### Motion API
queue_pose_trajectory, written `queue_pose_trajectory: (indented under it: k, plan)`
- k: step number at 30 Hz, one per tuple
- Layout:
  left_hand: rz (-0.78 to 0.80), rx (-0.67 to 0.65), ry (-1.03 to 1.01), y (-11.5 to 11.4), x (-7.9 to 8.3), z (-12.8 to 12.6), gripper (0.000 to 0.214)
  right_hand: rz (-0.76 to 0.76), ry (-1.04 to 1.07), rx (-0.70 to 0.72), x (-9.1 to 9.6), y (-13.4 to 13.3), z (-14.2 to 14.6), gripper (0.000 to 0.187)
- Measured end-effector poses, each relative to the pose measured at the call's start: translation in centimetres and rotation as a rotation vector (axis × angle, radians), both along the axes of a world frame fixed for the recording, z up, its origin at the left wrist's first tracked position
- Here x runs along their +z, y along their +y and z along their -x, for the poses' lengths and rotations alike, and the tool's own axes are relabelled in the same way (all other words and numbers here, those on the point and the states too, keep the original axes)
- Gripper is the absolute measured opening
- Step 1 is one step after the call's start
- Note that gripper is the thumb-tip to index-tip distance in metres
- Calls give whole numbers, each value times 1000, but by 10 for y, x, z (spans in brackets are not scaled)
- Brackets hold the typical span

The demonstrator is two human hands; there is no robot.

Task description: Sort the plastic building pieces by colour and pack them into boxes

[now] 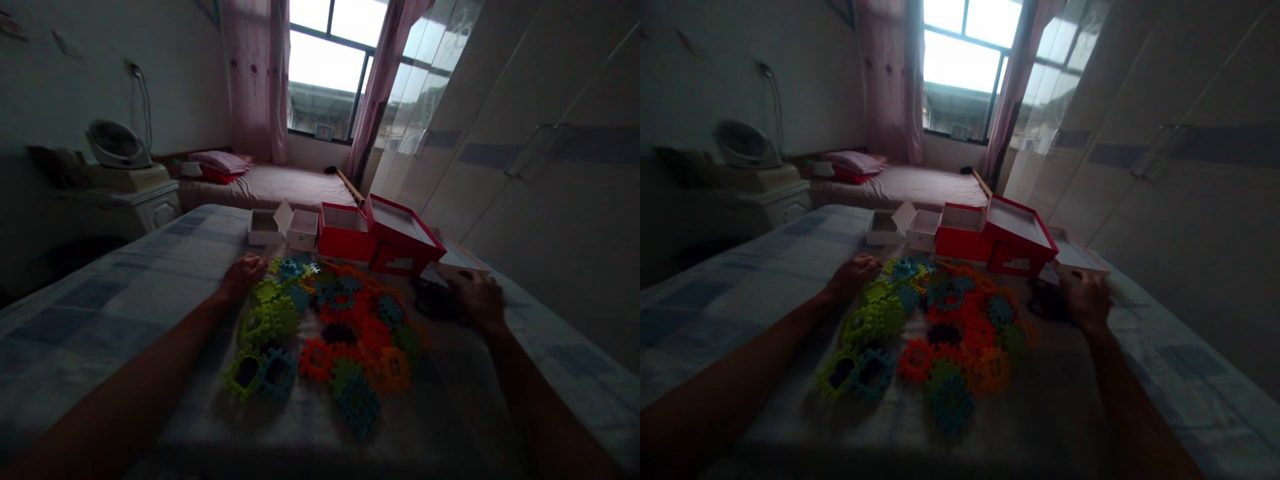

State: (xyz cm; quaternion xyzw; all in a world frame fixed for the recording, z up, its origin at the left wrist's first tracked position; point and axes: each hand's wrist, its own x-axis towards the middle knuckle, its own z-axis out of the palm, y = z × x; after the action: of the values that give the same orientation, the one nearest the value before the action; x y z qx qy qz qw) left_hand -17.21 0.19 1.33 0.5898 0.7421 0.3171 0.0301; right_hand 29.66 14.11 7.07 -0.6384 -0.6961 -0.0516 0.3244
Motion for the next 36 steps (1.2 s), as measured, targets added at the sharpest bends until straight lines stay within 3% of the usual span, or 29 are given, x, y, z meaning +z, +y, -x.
queue_pose_trajectory:
  k: [2, 5, 7, 9, 13, 16, 20, 26, 36]
  plan:
    - [3, -1, 1, 0, 0, 0, 47, 16, 17, 127, 8, -23, 24, 41]
    - [0, -8, 1, 1, -1, 1, 47, 281, 69, 609, 16, -68, 72, 30]
    - [-4, -14, 0, 1, -2, 1, 48, 363, -2, 848, 17, -95, 100, 25]
    - [-11, -18, 1, 1, -3, 2, 47, 350, -150, 944, 14, -115, 121, 19]
    - [-22, -23, 6, 1, -2, 1, 44, 333, -489, 874, 4, -132, 145, 10]
    - [-26, -25, 12, 1, -1, 0, 44, 338, -587, 790, -3, -132, 155, 11]
    - [-29, -30, 23, 1, -1, 0, 43, 298, -591, 666, -10, -131, 162, 17]
    - [-20, -39, 24, 1, 1, -1, 41, 265, -614, 604, -12, -131, 166, 26]
    - [-41, -21, 21, -1, 4, -4, 37, 212, -530, 569, -16, -116, 168, 11]
